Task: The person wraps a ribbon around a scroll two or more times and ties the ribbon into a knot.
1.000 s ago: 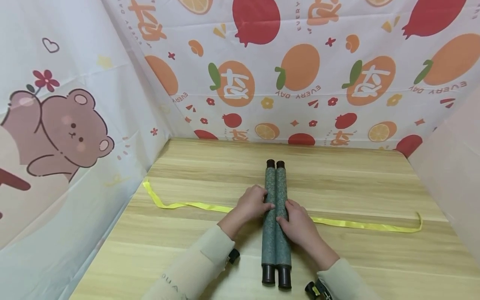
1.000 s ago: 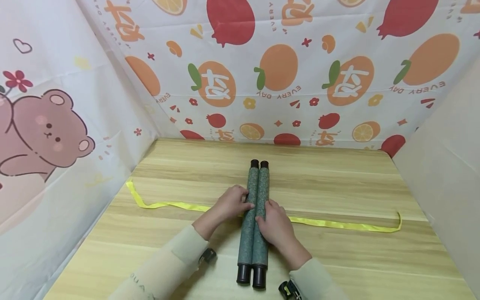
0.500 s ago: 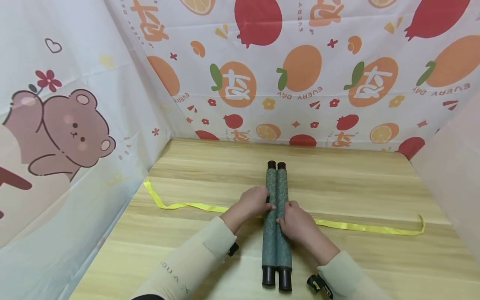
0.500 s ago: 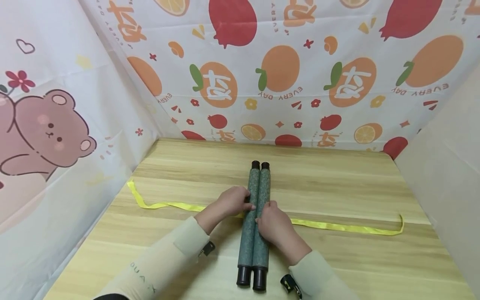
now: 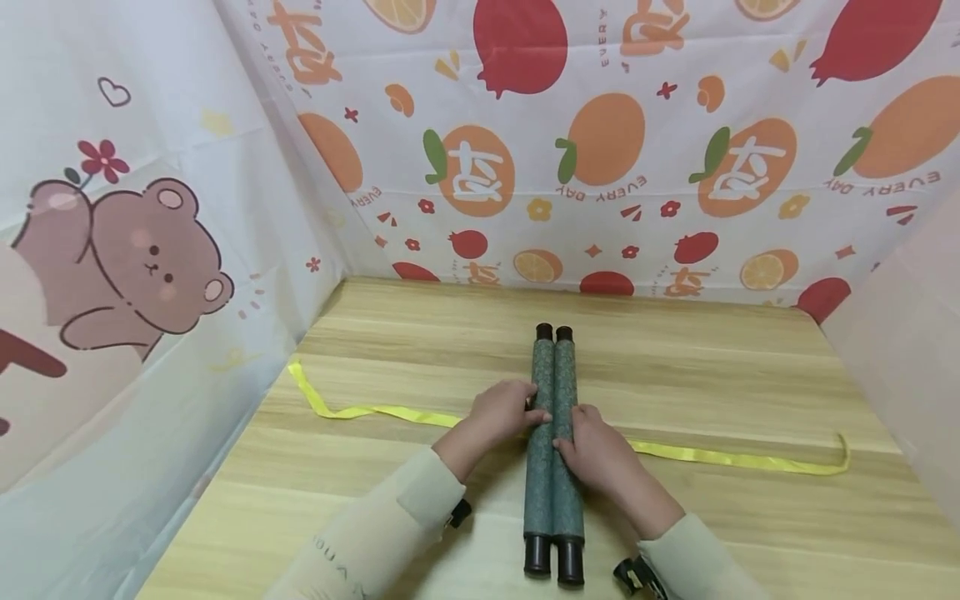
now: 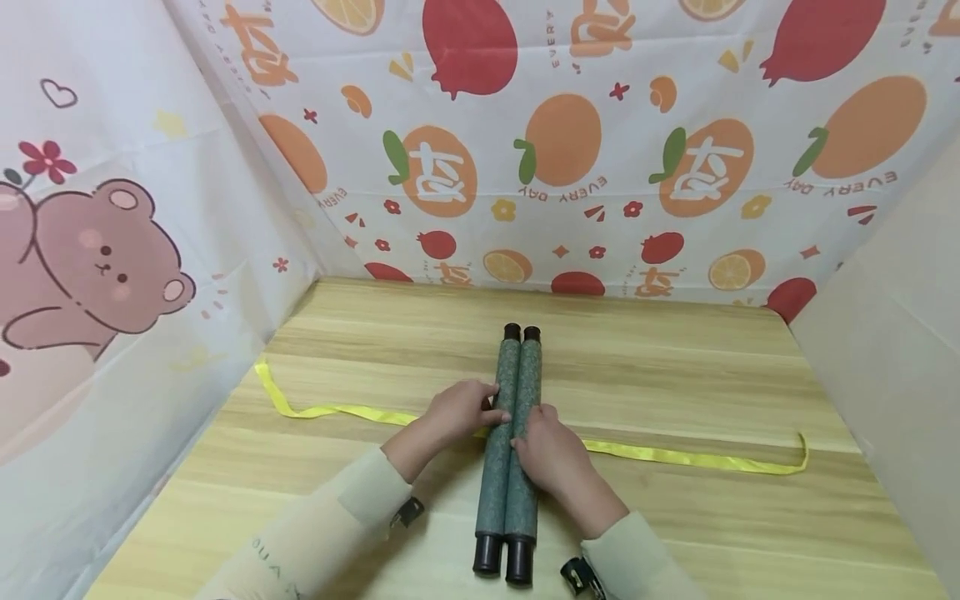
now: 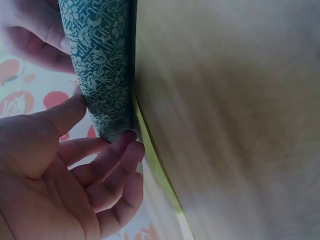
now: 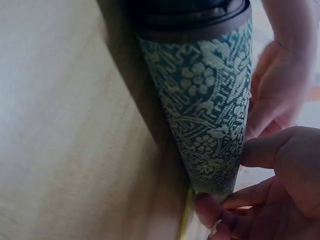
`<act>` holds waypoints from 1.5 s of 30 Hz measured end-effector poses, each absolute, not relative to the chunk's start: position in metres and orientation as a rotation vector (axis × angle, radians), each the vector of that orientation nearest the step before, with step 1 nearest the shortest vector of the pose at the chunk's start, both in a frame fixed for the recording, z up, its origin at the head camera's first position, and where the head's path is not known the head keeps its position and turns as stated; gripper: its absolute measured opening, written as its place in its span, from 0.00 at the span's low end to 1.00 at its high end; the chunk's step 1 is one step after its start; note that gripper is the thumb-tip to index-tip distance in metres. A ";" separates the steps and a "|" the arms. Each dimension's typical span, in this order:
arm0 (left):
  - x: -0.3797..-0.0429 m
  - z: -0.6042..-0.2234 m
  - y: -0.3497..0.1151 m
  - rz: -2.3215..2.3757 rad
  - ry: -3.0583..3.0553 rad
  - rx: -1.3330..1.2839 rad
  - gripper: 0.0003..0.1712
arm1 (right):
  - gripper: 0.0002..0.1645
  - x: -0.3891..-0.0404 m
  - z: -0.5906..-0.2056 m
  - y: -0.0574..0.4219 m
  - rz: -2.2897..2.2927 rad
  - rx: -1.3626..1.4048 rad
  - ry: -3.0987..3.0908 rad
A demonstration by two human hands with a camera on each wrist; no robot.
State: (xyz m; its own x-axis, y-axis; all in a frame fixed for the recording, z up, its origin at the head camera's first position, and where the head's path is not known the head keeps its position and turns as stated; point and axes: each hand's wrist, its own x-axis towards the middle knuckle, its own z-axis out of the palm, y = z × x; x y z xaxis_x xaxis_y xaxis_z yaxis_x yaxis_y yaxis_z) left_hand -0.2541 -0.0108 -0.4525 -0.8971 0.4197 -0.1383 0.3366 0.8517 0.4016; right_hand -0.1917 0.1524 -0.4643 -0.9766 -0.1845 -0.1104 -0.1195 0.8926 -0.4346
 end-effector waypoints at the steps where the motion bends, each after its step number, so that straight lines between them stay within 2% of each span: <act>1: -0.254 -0.454 -0.011 0.568 2.806 0.589 0.27 | 0.40 -0.192 -0.465 0.154 -0.668 -0.229 2.915; 9: -0.255 -0.460 -0.018 0.690 2.733 0.591 0.30 | 0.42 -0.194 -0.474 0.171 -0.756 -0.292 2.931; 14: -0.256 -0.458 -0.028 0.680 2.728 0.702 0.17 | 0.36 -0.196 -0.475 0.182 -0.817 -0.303 2.942; 16: -0.256 -0.458 -0.033 0.625 2.738 0.728 0.18 | 0.31 -0.197 -0.474 0.187 -0.797 -0.315 2.972; 18: -0.256 -0.458 -0.038 0.560 2.751 0.728 0.23 | 0.28 -0.198 -0.473 0.193 -0.736 -0.309 3.004; 26: -0.256 -0.460 -0.046 0.368 2.784 0.752 0.27 | 0.27 -0.199 -0.478 0.207 -0.498 -0.279 3.014; 33: -0.255 -0.467 -0.044 0.342 2.800 0.727 0.21 | 0.22 -0.203 -0.486 0.206 -0.493 -0.268 3.015; 39: -0.253 -0.469 -0.042 0.251 2.781 0.677 0.11 | 0.05 -0.201 -0.490 0.206 -0.514 -0.257 3.008; 45: -0.254 -0.463 -0.048 0.334 2.683 0.692 0.08 | 0.06 -0.199 -0.488 0.208 -0.613 -0.179 2.972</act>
